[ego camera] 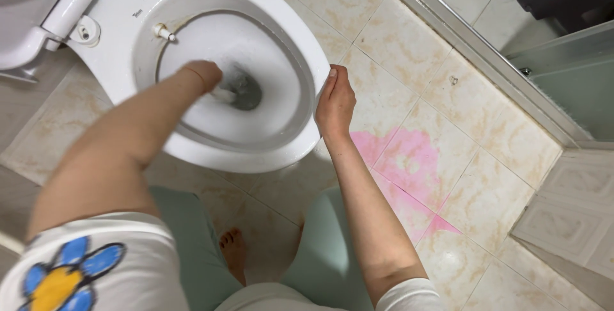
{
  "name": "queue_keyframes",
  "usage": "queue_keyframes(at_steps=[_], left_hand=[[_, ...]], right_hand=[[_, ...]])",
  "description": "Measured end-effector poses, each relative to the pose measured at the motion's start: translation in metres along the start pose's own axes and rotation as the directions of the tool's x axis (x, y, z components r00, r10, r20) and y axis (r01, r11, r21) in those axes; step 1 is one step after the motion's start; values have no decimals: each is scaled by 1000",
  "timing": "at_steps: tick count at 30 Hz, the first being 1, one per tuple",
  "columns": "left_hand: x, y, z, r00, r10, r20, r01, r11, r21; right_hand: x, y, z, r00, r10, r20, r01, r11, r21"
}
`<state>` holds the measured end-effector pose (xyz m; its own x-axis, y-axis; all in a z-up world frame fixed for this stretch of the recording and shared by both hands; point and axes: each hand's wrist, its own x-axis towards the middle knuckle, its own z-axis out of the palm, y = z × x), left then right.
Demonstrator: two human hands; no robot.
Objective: Cleaning a bathroom scale and the exterior/interior of a toilet using disinfectant and wipes.
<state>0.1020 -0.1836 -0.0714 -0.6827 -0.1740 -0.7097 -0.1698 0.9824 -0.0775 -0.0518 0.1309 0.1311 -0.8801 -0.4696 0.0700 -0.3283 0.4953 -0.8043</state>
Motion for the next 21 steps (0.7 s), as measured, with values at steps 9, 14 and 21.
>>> queue_keyframes(at_steps=[9, 14, 21], left_hand=[[-13, 21, 6, 1000, -14, 20, 14, 1000, -15], [-54, 40, -25, 997, -44, -58, 45, 999, 18], [-33, 71, 22, 985, -166, 51, 173, 969, -176]], right_hand=[[1, -3, 1, 1000, -14, -5, 14, 999, -33], [3, 1, 2, 1000, -12, -3, 11, 999, -52], [2, -3, 0, 1000, -12, -1, 12, 999, -35]])
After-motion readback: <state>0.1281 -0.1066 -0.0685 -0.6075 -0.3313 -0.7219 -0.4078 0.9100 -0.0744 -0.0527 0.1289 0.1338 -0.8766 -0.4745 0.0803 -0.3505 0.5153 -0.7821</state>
